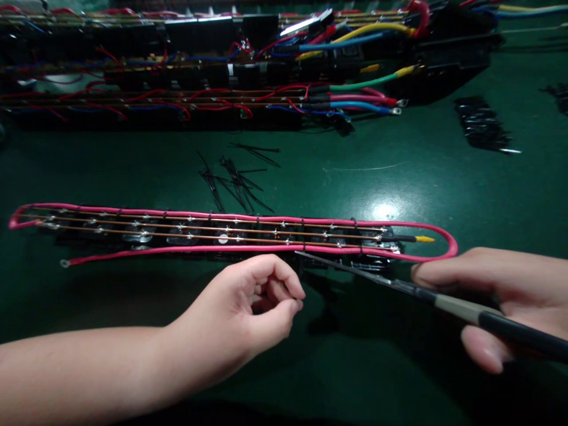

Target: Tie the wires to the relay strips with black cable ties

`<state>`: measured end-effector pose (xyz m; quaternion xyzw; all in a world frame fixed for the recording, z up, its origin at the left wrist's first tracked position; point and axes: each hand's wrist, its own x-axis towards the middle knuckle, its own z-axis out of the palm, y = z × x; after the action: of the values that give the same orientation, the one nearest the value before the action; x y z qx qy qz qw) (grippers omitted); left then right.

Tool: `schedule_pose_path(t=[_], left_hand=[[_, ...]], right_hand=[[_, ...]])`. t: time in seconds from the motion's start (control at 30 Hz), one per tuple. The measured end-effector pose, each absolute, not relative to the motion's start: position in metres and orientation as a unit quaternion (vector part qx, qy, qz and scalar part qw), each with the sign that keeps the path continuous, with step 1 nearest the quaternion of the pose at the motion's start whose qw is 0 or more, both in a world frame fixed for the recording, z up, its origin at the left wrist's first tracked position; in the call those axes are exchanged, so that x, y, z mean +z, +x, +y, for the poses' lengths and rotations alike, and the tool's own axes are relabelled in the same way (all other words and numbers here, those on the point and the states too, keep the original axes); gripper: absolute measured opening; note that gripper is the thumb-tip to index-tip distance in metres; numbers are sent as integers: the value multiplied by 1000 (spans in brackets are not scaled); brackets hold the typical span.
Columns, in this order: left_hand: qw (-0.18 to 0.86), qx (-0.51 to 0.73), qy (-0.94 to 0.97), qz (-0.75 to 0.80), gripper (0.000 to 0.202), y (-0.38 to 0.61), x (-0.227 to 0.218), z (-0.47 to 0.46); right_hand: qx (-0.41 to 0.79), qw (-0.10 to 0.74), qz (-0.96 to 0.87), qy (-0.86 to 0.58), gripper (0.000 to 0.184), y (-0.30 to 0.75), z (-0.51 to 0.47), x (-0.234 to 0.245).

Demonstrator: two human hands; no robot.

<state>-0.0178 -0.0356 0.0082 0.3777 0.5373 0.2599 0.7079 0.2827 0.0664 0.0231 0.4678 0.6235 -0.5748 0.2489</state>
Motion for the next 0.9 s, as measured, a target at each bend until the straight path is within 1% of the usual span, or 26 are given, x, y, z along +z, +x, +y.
schedule_pose_path(t=[0.07, 0.23, 0.37, 0.5, 0.6, 0.73, 0.9], left_hand=[[711, 258, 372, 537, 5, -17, 8, -35], [723, 256, 361, 530, 6, -17, 7, -35], [730, 266, 344, 528, 18, -17, 7, -36], [741, 266, 329, 522, 28, -19, 7, -38], [742, 268, 326, 521, 30, -19, 7, -38], [739, 275, 331, 519, 31, -19, 7, -37], [737, 279, 336, 517, 32, -20, 5, -38]], right_hand=[[-626, 264, 584, 445, 56, 278, 68, 25], [-646, 255, 556, 457, 52, 277, 69, 26], [-638, 256, 553, 472, 46, 275, 68, 25], [-648, 274, 532, 472, 46, 275, 68, 27], [-656, 277, 517, 476, 44, 278, 70, 29], [-644, 279, 547, 455, 39, 280, 75, 27], [-627, 295, 567, 445, 42, 280, 78, 22]])
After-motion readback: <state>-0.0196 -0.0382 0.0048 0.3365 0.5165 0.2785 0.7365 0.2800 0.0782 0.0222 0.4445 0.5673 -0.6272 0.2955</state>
